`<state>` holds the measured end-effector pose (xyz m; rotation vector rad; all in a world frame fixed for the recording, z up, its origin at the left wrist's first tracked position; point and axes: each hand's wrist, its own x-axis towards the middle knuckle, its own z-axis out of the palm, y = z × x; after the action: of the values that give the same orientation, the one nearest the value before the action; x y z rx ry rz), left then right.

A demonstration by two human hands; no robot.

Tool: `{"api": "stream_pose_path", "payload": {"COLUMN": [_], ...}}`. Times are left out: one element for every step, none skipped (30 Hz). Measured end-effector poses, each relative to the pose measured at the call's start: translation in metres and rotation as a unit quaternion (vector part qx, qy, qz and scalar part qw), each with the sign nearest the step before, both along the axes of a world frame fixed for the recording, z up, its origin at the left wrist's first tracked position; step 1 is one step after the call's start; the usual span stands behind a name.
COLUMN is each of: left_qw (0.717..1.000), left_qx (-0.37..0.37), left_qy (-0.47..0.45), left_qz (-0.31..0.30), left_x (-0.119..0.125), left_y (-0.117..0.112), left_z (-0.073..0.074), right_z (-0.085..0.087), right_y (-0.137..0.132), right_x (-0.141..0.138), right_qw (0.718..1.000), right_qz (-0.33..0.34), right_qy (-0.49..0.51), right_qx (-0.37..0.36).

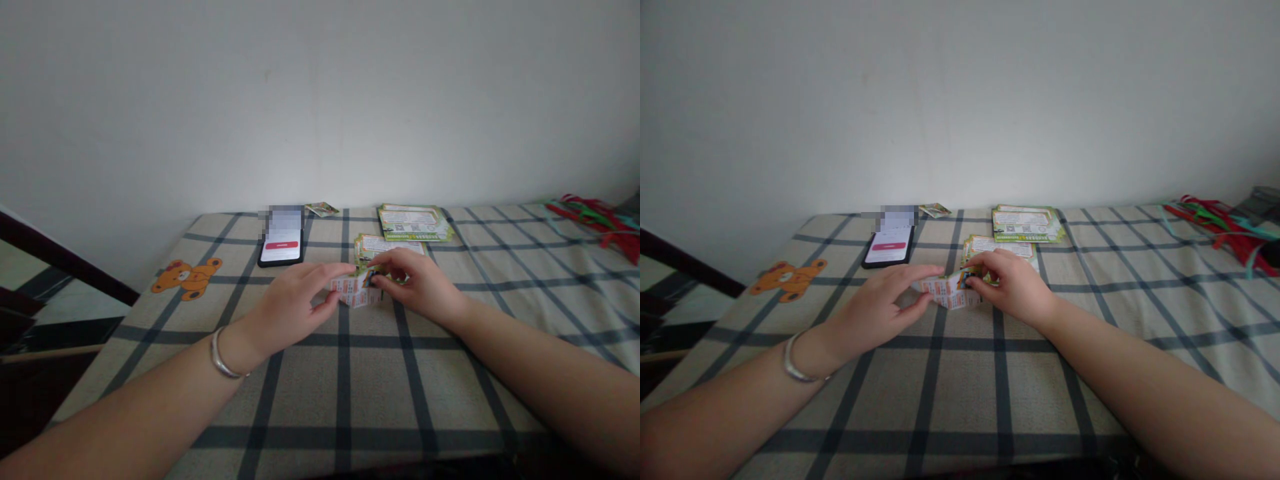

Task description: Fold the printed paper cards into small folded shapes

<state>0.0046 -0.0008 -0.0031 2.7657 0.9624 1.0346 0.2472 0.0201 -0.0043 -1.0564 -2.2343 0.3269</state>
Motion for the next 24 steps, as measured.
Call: {"api": "stream_pose_path", "payload": {"left_qw": [1.000,0.999,0.998,0.998,0.997,0.997,0.997,0.997,0.997,0.998,0.998,0.999,0.999,0.999,0.999,0.999,0.999,0.998,0.996,0.994,0.992,0.991,0.989,0.988], "left_qx": [-0.019,-0.038,-0.055,-0.067,-0.076,-0.079,-0.079,-0.076,-0.070,-0.063,-0.055,-0.047,-0.038,-0.030,-0.021,-0.012,-0.004,0.002,0.005,0.006,0.009,0.010,0.012,0.014], "left_qy": [-0.001,-0.001,-0.002,-0.003,-0.005,-0.007,-0.010,-0.011,-0.011,-0.009,-0.006,-0.001,0.005,0.014,0.024,0.037,0.052,0.070,0.089,0.109,0.122,0.134,0.143,0.149], "left_qz": [0.006,0.012,0.016,0.019,0.020,0.020,0.018,0.015,0.012,0.011,0.009,0.008,0.007,0.006,0.005,0.003,0.001,-0.003,-0.008,-0.012,-0.018,-0.024,-0.028,-0.033], "left_x": [-0.0002,-0.0003,-0.0004,-0.0003,-0.0002,-0.0001,0.0002,0.0004,0.0006,0.0007,0.0008,0.0008,0.0008,0.0007,0.0007,0.0006,0.0005,0.0004,0.0002,-0.0001,-0.0004,-0.0007,-0.0010,-0.0013], "left_y": [0.0006,0.0012,0.0017,0.0020,0.0023,0.0025,0.0027,0.0029,0.0031,0.0033,0.0035,0.0037,0.0039,0.0039,0.0040,0.0039,0.0039,0.0039,0.0040,0.0042,0.0045,0.0050,0.0056,0.0063], "left_z": [-0.0008,-0.0015,-0.0021,-0.0025,-0.0028,-0.0029,-0.0029,-0.0029,-0.0028,-0.0027,-0.0025,-0.0024,-0.0023,-0.0023,-0.0023,-0.0023,-0.0024,-0.0025,-0.0027,-0.0029,-0.0032,-0.0036,-0.0041,-0.0046], "right_z": [-0.0010,-0.0019,-0.0027,-0.0033,-0.0038,-0.0040,-0.0042,-0.0042,-0.0041,-0.0040,-0.0038,-0.0038,-0.0038,-0.0040,-0.0043,-0.0047,-0.0050,-0.0054,-0.0057,-0.0058,-0.0058,-0.0056,-0.0054,-0.0052], "right_y": [0.0005,0.0010,0.0015,0.0020,0.0026,0.0031,0.0035,0.0039,0.0042,0.0045,0.0048,0.0050,0.0053,0.0057,0.0061,0.0065,0.0070,0.0073,0.0076,0.0078,0.0078,0.0077,0.0075,0.0073], "right_x": [-0.0003,-0.0005,-0.0007,-0.0009,-0.0010,-0.0011,-0.0012,-0.0012,-0.0012,-0.0012,-0.0013,-0.0013,-0.0012,-0.0012,-0.0011,-0.0010,-0.0009,-0.0008,-0.0006,-0.0005,-0.0005,-0.0005,-0.0006,-0.0007], "right_qw": [1.000,1.000,0.999,0.999,0.998,0.998,0.998,0.998,0.997,0.997,0.997,0.997,0.997,0.997,0.997,0.996,0.996,0.996,0.996,0.995,0.995,0.994,0.994,0.993], "right_qz": [-0.008,-0.015,-0.022,-0.028,-0.033,-0.038,-0.041,-0.044,-0.047,-0.050,-0.052,-0.053,-0.055,-0.056,-0.057,-0.058,-0.059,-0.061,-0.062,-0.064,-0.065,-0.067,-0.069,-0.071], "right_qy": [0.000,0.000,-0.001,-0.003,-0.006,-0.010,-0.015,-0.019,-0.024,-0.028,-0.032,-0.037,-0.042,-0.046,-0.050,-0.054,-0.059,-0.064,-0.068,-0.073,-0.077,-0.081,-0.085,-0.089], "right_qx": [-0.013,-0.024,-0.034,-0.040,-0.044,-0.046,-0.049,-0.050,-0.052,-0.052,-0.052,-0.050,-0.046,-0.040,-0.034,-0.028,-0.022,-0.020,-0.019,-0.019,-0.018,-0.017,-0.016,-0.014]}}
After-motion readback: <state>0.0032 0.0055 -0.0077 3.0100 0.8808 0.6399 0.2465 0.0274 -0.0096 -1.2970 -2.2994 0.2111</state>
